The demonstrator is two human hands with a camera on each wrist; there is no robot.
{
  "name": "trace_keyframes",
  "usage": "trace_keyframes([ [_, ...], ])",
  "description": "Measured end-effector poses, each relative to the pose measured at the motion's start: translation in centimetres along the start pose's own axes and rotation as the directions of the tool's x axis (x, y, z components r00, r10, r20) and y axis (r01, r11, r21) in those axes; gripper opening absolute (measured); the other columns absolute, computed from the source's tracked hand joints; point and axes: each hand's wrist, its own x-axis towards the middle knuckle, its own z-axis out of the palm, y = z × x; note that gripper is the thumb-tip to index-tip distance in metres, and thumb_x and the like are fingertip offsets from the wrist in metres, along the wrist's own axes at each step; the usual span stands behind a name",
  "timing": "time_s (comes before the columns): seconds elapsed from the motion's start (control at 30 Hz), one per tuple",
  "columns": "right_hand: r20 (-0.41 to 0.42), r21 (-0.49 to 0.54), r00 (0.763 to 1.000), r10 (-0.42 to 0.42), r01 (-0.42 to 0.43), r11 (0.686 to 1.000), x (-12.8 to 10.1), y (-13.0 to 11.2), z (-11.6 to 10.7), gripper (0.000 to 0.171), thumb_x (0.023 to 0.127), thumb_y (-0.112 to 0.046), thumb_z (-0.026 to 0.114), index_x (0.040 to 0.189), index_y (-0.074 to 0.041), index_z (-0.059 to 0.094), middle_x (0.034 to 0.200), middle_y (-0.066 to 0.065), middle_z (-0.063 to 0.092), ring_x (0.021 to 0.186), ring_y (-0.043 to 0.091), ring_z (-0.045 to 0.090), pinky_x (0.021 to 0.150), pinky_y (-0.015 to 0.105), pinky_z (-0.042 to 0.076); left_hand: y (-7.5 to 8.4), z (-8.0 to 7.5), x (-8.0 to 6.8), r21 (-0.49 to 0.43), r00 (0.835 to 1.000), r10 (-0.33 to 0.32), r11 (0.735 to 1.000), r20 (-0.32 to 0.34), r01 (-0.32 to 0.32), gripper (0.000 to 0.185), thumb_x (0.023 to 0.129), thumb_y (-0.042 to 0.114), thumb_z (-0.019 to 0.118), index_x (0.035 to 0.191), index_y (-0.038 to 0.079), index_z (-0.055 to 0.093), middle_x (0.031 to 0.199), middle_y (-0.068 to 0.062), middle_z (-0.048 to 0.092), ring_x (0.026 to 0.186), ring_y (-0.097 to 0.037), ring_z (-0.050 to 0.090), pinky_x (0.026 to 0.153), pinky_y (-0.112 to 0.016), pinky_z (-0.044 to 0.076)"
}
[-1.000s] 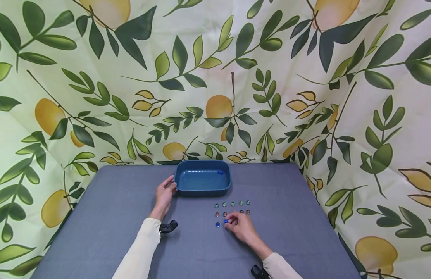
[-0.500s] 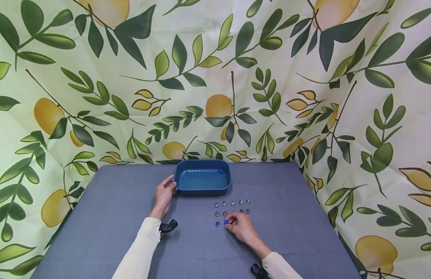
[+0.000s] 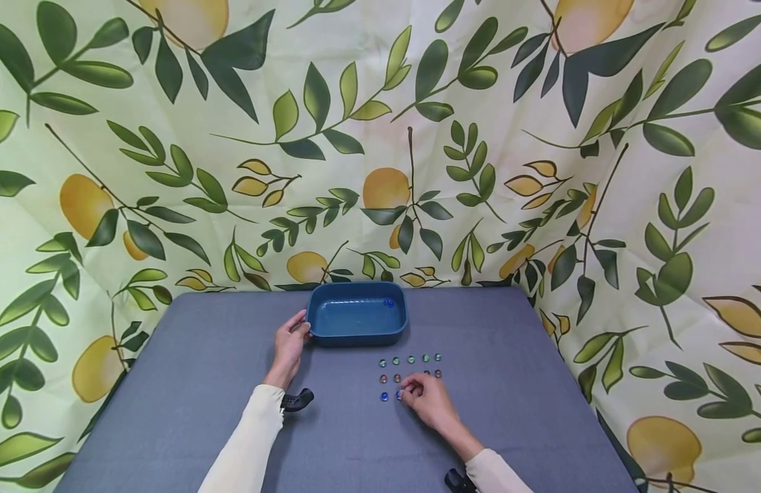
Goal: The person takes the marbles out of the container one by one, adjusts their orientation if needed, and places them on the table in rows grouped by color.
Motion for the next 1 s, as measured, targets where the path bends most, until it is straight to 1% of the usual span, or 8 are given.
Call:
trace_keyframes([
  [0.1, -0.011, 0.006, 1.000, -0.010, 0.010, 1.000, 0.1, -0.2, -0.1, 0.011, 0.080, -0.004, 0.076, 0.086, -0.011, 0.071, 0.073, -0.004, 0.064, 0.063, 0.002, 0.052, 0.057, 0.018, 0.044, 0.0, 0.0, 0.1, -0.004, 1.000, 0.001, 1.000, 0.002, -0.001, 0.043, 0.096, 0.001, 0.052, 0.139, 0.002, 0.054, 0.132, -0.022, 0.053, 0.103, -0.028, 0.056, 0.072, -0.018, 0.052],
  [0.17, -0.011, 0.012, 1.000, -0.018, 0.018, 1.000, 0.1, -0.3, -0.2, 0.011, 0.080, -0.004, 0.076, 0.086, -0.011, 0.071, 0.073, -0.004, 0.065, 0.062, 0.002, 0.052, 0.057, 0.017, 0.045, 0.0, -0.1, 0.1, -0.006, 1.000, -0.007, 1.000, 0.004, 0.007, 0.043, 0.096, 0.002, 0.053, 0.139, 0.004, 0.054, 0.133, -0.020, 0.053, 0.103, -0.024, 0.056, 0.072, -0.017, 0.051],
  [0.37, -0.006, 0.019, 1.000, -0.031, 0.031, 0.999, 0.1, -0.5, -0.3, 0.010, 0.080, -0.005, 0.077, 0.086, -0.011, 0.071, 0.074, -0.005, 0.065, 0.063, 0.001, 0.052, 0.057, 0.018, 0.044, -0.1, -0.1, 0.0, -0.018, 1.000, 0.001, 1.000, -0.012, -0.001, 0.043, 0.095, 0.000, 0.053, 0.138, 0.001, 0.055, 0.131, -0.023, 0.053, 0.097, -0.020, 0.056, 0.070, -0.016, 0.051],
  [0.53, -0.015, 0.005, 0.999, -0.050, 0.050, 0.999, 0.3, -0.9, -0.4, 0.009, 0.081, -0.007, 0.077, 0.087, -0.012, 0.071, 0.073, -0.006, 0.064, 0.063, 0.000, 0.052, 0.056, 0.018, 0.044, -0.2, -0.1, -0.1, -0.020, 1.000, -0.003, 1.000, -0.008, 0.003, 0.043, 0.095, 0.001, 0.054, 0.139, 0.003, 0.054, 0.132, -0.021, 0.054, 0.103, -0.024, 0.056, 0.070, -0.015, 0.051],
  [0.67, -0.020, 0.012, 0.997, -0.071, 0.071, 0.997, 0.8, -1.5, -0.8, 0.010, 0.081, -0.006, 0.076, 0.087, -0.012, 0.072, 0.074, -0.006, 0.064, 0.063, 0.001, 0.053, 0.054, 0.019, 0.046, -0.2, -0.1, -0.1, -0.015, 1.000, 0.003, 1.000, -0.004, -0.003, 0.043, 0.096, 0.001, 0.053, 0.139, 0.003, 0.054, 0.133, -0.021, 0.054, 0.105, -0.028, 0.057, 0.071, -0.017, 0.051],
  [0.73, -0.024, 0.011, 0.996, -0.088, 0.088, 0.996, 1.3, -1.9, -1.1, 0.010, 0.081, -0.005, 0.076, 0.088, -0.011, 0.072, 0.075, -0.006, 0.064, 0.064, 0.001, 0.054, 0.054, 0.019, 0.046, -0.2, -0.2, -0.1, -0.009, 1.000, 0.003, 1.000, -0.003, -0.003, 0.043, 0.096, 0.002, 0.054, 0.139, 0.004, 0.054, 0.133, -0.021, 0.054, 0.104, -0.027, 0.057, 0.072, -0.018, 0.052],
  [0.87, -0.042, -0.002, 0.987, -0.158, 0.158, 0.987, 2.5, -2.8, -1.7, 0.011, 0.081, -0.006, 0.077, 0.091, -0.009, 0.073, 0.076, -0.006, 0.066, 0.066, 0.001, 0.056, 0.058, 0.019, 0.047, -0.1, -0.1, -0.1, -0.001, 1.000, -0.004, 1.000, 0.002, 0.004, 0.043, 0.096, 0.003, 0.053, 0.139, 0.005, 0.054, 0.133, -0.020, 0.053, 0.104, -0.025, 0.056, 0.075, -0.020, 0.052],
  [1.0, -0.050, -0.009, 0.977, -0.210, 0.209, 0.978, 3.8, -4.0, -2.6, 0.012, 0.081, -0.009, 0.077, 0.092, -0.010, 0.073, 0.079, -0.004, 0.067, 0.070, 0.003, 0.058, 0.061, 0.020, 0.049, -0.1, -0.1, -0.1, 0.002, 1.000, -0.005, 1.000, 0.006, 0.005, 0.043, 0.097, 0.004, 0.053, 0.140, 0.005, 0.054, 0.133, -0.019, 0.053, 0.105, -0.025, 0.056, 0.080, -0.025, 0.054],
])
